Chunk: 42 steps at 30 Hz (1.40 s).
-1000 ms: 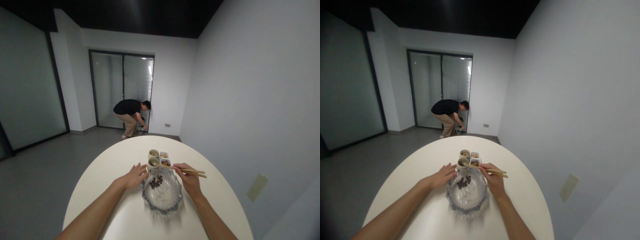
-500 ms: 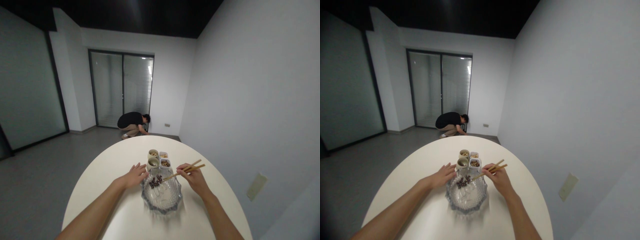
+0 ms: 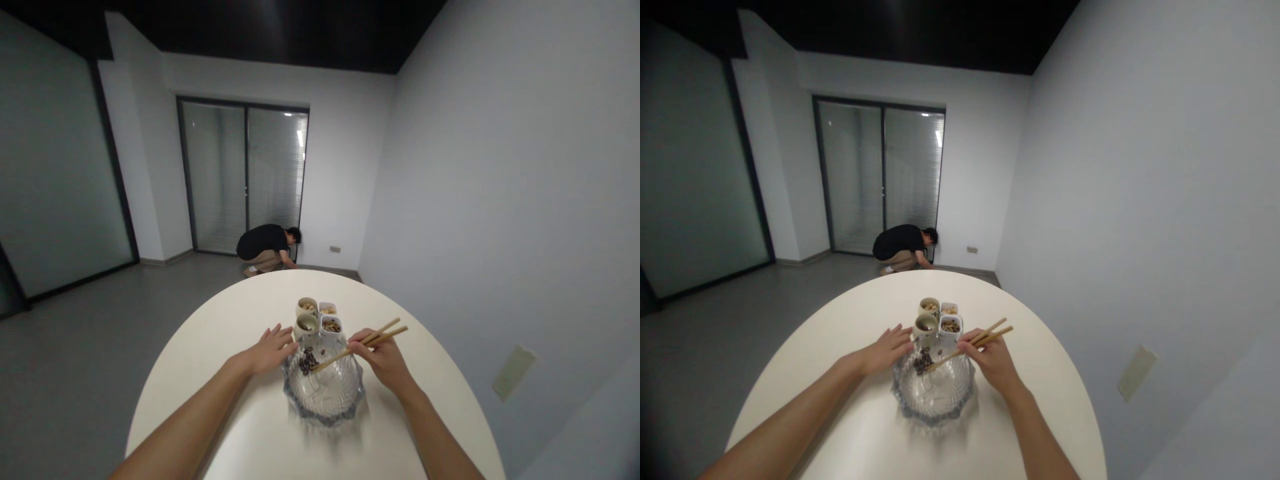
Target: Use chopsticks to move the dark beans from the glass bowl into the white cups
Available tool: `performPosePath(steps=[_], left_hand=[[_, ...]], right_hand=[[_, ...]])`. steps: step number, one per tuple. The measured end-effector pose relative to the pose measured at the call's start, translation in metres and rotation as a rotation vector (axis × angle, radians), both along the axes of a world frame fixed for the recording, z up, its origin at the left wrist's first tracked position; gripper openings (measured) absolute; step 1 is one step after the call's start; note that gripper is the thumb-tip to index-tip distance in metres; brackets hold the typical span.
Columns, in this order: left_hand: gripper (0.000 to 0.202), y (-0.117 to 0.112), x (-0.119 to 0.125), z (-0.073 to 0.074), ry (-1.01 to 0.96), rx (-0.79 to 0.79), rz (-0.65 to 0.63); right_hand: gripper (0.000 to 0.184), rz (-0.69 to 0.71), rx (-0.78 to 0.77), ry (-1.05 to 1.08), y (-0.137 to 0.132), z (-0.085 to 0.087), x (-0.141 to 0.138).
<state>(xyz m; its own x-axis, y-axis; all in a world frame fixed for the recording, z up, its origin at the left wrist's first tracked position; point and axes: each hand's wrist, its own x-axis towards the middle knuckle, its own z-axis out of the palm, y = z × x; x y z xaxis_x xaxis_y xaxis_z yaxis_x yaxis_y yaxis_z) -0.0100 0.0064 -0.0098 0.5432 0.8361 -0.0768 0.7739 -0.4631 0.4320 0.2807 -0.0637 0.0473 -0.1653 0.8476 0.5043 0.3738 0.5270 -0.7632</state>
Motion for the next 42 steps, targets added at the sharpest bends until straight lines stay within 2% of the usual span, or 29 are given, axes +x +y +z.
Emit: performPosePath(steps=[3, 7, 15, 21, 26, 30, 35, 42], left_hand=[[0.059, 0.0, 0.0, 0.001, -0.01, -0.006, 0.004], [0.059, -0.001, 0.0, 0.002, -0.022, -0.006, -0.003], [0.06, -0.001, -0.002, -0.003, -0.008, 0.014, 0.002], [0.061, 0.002, -0.002, -0.004, -0.014, 0.005, 0.0], [0.061, 0.002, 0.001, -0.002, 0.004, 0.002, 0.005], [0.06, 0.002, 0.0, -0.003, 0.005, -0.008, 0.008], [0.06, 0.001, 0.0, -0.005, 0.014, 0.001, 0.003], [0.058, 0.001, 0.0, -0.003, 0.01, -0.003, 0.002]], right_hand=[[0.025, 0.065, -0.042, -0.042, -0.003, 0.002, -0.005], [0.022, 0.089, 0.008, -0.046, -0.002, 0.0, -0.008], [0.025, -0.095, 0.015, -0.013, 0.005, 0.0, 0.01], [0.027, -0.014, -0.041, -0.069, 0.006, -0.004, 0.011], [0.025, 0.034, 0.016, -0.028, 0.006, -0.008, 0.003], [0.027, -0.055, 0.073, 0.03, 0.007, -0.008, 0.005], [0.029, -0.132, 0.045, 0.001, 0.012, -0.011, 0.012], [0.022, -0.03, 0.037, -0.1, 0.008, -0.011, 0.008]])
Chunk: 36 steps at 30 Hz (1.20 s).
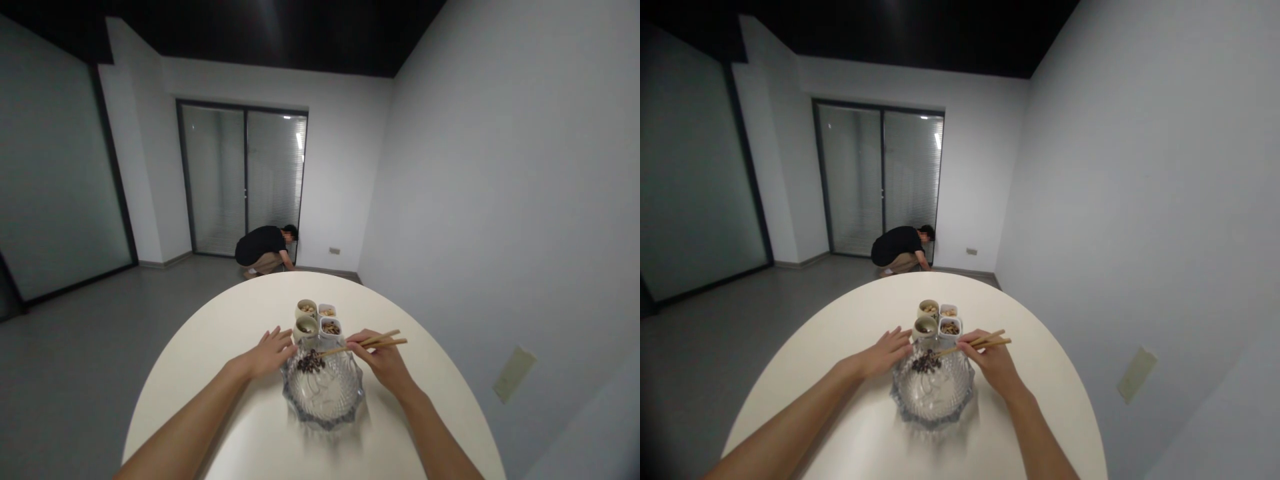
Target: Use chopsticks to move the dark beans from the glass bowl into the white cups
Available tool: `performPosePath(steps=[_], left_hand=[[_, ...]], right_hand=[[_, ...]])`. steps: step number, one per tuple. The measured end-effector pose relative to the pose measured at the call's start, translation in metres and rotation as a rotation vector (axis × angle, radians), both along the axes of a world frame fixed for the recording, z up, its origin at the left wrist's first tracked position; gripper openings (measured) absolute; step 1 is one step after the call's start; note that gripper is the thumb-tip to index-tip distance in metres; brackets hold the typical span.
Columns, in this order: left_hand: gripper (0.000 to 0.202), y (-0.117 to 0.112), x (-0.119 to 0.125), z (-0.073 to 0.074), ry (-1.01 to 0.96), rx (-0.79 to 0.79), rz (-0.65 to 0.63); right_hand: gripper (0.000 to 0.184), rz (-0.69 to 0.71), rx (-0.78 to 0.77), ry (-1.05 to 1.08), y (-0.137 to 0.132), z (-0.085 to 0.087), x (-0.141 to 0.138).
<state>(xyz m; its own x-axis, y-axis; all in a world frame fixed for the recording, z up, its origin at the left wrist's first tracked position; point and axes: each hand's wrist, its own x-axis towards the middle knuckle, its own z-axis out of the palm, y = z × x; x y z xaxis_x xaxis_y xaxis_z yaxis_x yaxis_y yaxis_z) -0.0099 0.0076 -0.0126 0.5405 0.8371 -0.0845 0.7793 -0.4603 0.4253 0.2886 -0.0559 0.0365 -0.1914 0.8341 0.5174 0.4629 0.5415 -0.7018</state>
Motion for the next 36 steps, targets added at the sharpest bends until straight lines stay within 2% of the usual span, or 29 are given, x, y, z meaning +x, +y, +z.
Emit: performPosePath(steps=[10, 20, 27, 36], left_hand=[[0.06, 0.002, 0.001, -0.002, -0.019, 0.01, 0.01], [0.062, -0.001, 0.0, 0.003, 0.002, 0.007, 0.006], [0.061, -0.004, 0.002, 0.007, 0.008, 0.0, 0.004], [0.063, -0.001, -0.001, 0.003, 0.008, 0.001, 0.0]], right_hand=[[0.017, 0.06, 0.053, 0.024, -0.004, 0.003, -0.003], [0.012, -0.108, 0.265, 0.271, -0.001, 0.0, -0.011], [0.014, -0.067, 0.225, 0.217, 0.0, -0.003, -0.02], [0.021, -0.071, 0.156, 0.197, -0.001, 0.003, -0.019]])
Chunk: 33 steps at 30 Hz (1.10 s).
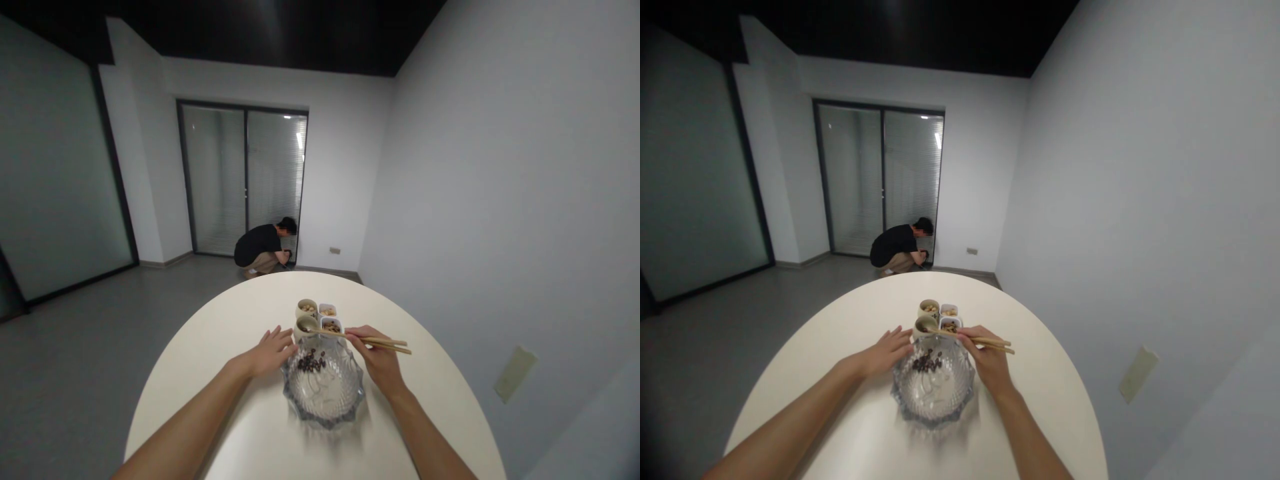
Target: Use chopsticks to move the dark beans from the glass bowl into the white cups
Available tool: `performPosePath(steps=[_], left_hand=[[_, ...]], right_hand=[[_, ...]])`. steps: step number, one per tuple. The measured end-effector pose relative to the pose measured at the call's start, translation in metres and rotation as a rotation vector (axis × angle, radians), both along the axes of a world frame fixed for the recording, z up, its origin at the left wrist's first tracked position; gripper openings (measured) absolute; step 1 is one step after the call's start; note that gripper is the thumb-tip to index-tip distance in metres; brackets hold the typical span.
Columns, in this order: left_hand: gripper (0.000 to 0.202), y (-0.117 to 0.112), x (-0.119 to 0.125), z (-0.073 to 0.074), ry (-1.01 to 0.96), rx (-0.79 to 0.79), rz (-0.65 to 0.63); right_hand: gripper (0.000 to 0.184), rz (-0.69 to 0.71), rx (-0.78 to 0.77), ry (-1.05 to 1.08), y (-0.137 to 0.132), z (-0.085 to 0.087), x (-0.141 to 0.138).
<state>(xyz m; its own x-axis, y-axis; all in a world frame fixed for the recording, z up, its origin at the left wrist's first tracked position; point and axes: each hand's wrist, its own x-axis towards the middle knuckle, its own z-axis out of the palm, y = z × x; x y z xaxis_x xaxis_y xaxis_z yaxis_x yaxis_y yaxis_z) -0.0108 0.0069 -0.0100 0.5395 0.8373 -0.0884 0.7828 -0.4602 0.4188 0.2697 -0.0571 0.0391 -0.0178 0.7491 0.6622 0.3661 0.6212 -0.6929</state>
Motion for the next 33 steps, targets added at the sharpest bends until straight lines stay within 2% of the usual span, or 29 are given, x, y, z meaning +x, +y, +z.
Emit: performPosePath(steps=[4, 12, 20, 24, 29, 33], left_hand=[[0.06, 0.001, 0.001, 0.0, 0.003, -0.002, 0.006], [0.06, -0.002, -0.001, 0.001, -0.005, 0.004, 0.011], [0.058, -0.001, -0.003, 0.002, -0.015, 0.001, -0.002], [0.058, -0.001, -0.003, 0.002, -0.009, -0.004, -0.007], [0.06, 0.0, -0.003, 0.002, -0.013, -0.004, -0.013], [0.059, 0.0, -0.001, 0.002, -0.023, -0.002, -0.007]], right_hand=[[0.021, 0.015, -0.005, 0.003, 0.001, 0.0, 0.002], [0.028, -0.127, 0.021, -0.058, 0.0, 0.004, 0.019], [0.026, 0.013, -0.059, -0.252, -0.002, 0.006, 0.018], [0.025, 0.078, -0.076, -0.236, -0.003, 0.005, 0.012], [0.025, 0.092, -0.08, -0.18, -0.003, 0.003, 0.01], [0.024, 0.122, -0.07, -0.214, -0.002, 0.001, 0.01]])
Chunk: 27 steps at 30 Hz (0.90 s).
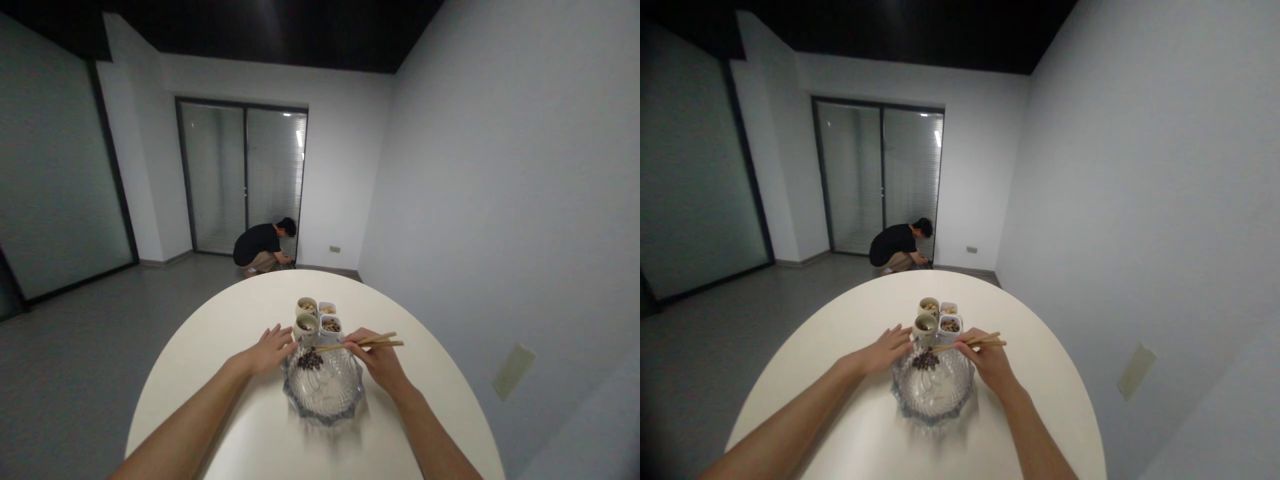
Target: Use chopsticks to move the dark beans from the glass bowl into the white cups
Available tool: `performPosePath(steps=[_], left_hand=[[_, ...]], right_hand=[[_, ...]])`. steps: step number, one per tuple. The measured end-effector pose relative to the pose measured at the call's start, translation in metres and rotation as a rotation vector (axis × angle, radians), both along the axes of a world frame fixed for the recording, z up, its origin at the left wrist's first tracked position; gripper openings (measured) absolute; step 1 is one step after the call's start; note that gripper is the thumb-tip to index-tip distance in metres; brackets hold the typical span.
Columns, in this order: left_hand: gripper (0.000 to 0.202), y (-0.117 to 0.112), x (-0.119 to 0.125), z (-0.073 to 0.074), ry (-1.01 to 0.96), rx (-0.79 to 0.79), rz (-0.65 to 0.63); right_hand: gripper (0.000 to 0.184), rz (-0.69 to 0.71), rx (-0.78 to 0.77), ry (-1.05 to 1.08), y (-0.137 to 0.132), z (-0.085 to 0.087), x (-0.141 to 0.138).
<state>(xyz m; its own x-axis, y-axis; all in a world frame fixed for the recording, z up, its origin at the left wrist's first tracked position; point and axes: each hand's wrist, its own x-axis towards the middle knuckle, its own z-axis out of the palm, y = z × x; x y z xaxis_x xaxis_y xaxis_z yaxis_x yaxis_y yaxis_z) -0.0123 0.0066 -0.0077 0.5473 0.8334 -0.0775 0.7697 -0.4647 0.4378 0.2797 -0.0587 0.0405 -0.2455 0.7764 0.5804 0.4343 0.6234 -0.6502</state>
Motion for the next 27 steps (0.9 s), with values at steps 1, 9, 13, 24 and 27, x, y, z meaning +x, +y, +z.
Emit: performPosePath(steps=[1, 9, 13, 24, 27], left_hand=[[0.058, -0.0001, 0.0004, 0.0001, -0.003, -0.002, 0.002], [0.059, -0.0011, 0.002, 0.0021, -0.001, 0.008, 0.009], [0.057, -0.0005, 0.0016, 0.0008, 0.005, 0.015, -0.003], [0.062, 0.0019, 0.0011, -0.0026, -0.005, -0.004, 0.009], [0.061, 0.0009, 0.0012, -0.0016, 0.008, -0.01, 0.013]], right_hand=[[0.023, 0.007, 0.007, -0.006, 0.0001, 0.0, 0.0001], [0.02, 0.032, 0.054, -0.037, -0.0029, 0.003, -0.0023], [0.019, 0.042, 0.068, -0.049, -0.0043, 0.0047, -0.0043], [0.016, -0.015, 0.101, 0.138, -0.0018, 0.001, -0.0032], [0.016, -0.062, 0.121, 0.186, -0.0009, -0.0004, -0.003]])
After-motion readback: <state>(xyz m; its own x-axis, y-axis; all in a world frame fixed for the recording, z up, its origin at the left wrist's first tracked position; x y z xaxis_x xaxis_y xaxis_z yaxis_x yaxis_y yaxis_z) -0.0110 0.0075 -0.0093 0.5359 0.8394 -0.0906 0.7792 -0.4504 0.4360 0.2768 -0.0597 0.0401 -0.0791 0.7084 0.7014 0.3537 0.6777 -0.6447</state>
